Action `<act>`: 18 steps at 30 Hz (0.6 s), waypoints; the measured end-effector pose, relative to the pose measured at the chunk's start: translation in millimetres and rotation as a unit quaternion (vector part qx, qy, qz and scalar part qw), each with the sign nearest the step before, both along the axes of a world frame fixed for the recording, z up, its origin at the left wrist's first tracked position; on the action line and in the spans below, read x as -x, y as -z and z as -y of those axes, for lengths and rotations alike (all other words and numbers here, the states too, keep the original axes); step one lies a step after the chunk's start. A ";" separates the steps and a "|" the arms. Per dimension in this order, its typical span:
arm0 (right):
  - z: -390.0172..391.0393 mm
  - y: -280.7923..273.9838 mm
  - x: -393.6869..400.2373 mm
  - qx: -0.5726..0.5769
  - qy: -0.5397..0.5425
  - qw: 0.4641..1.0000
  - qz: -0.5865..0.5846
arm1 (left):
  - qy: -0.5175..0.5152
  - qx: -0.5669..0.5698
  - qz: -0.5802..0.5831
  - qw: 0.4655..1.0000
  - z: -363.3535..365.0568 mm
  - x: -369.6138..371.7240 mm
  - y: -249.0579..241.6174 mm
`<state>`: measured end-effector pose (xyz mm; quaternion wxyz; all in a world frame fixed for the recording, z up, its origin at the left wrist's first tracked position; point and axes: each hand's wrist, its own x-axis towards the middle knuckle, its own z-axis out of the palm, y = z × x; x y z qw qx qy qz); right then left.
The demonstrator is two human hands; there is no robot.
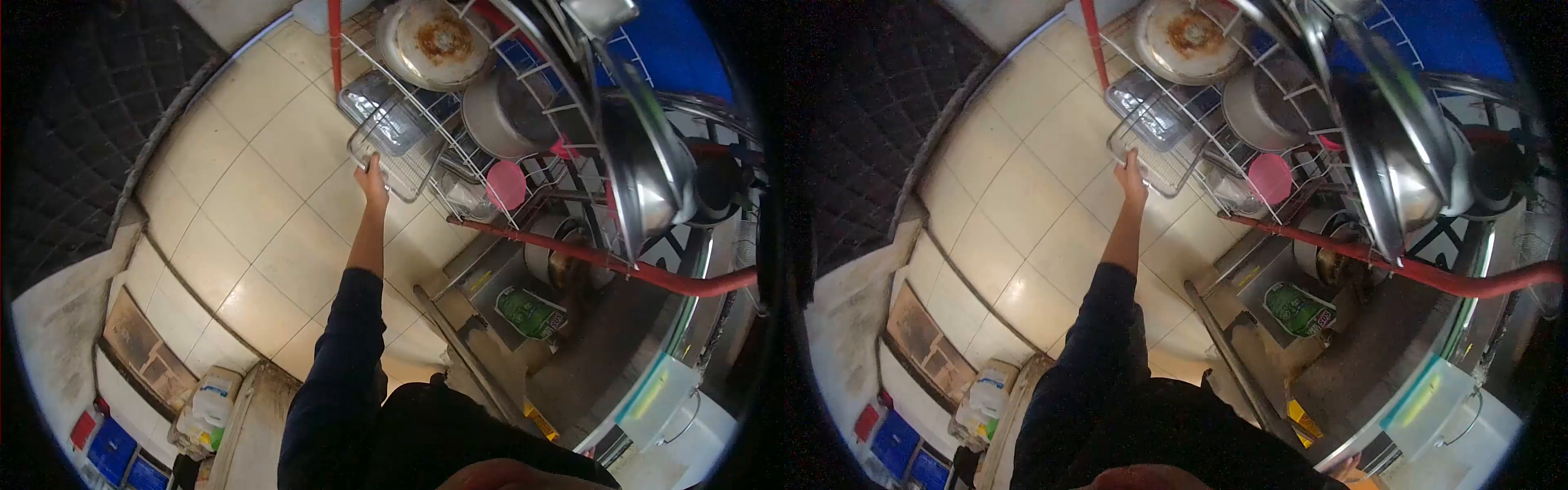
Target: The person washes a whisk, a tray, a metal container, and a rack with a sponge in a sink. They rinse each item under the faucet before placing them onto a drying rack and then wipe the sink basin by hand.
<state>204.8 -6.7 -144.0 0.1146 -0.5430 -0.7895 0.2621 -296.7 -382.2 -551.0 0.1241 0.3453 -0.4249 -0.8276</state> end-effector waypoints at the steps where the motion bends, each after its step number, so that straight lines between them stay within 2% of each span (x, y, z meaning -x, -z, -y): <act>1: 2.2 7.2 -1.5 -0.009 0.006 1.000 -0.001 | 0.026 0.026 -0.021 0.999 -11.0 16.6 7.7; 3: 5.2 12.9 -6.3 -0.031 0.017 0.999 -0.005 | 0.070 0.052 -0.046 0.995 -38.2 54.4 61.5; 5: 6.0 22.7 -6.4 -0.046 0.024 0.998 -0.018 | 0.107 0.085 -0.082 0.987 -62.3 81.9 78.5; 7: 1.6 32.8 -0.9 -0.057 0.023 0.997 -0.037 | 0.133 0.274 0.070 0.950 -86.2 106.5 80.4; 8: -1.2 35.7 1.7 -0.063 0.022 0.997 -0.048 | 0.202 0.260 0.132 0.935 -88.0 113.1 78.4; 9: -2.4 36.9 2.8 -0.066 0.022 0.996 -0.057 | 0.202 0.260 0.124 0.936 -85.8 121.8 76.1; 11: 0.4 29.3 0.1 -0.067 0.023 0.995 -0.070 | 0.233 0.306 0.212 0.898 -86.1 130.6 124.5; 12: 2.2 22.9 -0.7 -0.066 0.023 0.995 -0.077 | 0.232 0.311 0.207 0.898 -86.7 121.5 142.2; 13: 3.7 15.6 -0.8 -0.061 0.021 0.994 -0.086 | 0.180 0.437 0.150 0.868 -81.2 101.6 147.9; 14: 5.3 10.7 0.8 -0.052 0.018 0.994 -0.099 | 0.120 0.558 0.089 0.817 -67.4 85.4 148.8; 15: 9.0 4.2 2.0 -0.041 0.016 0.993 -0.113 | 0.377 0.511 0.218 0.741 -41.8 61.9 89.6; 16: 11.2 -1.8 5.5 -0.029 0.015 0.991 -0.130 | 0.392 0.585 0.177 0.688 -33.8 28.6 128.2; 17: 17.4 -11.9 1.3 -0.019 0.018 0.989 -0.147 | 0.441 0.649 0.146 0.602 -25.4 -1.7 160.0; 18: 29.1 -31.4 -4.7 -0.010 0.024 0.987 -0.161 | 0.434 0.663 0.140 0.594 -22.3 -50.3 146.9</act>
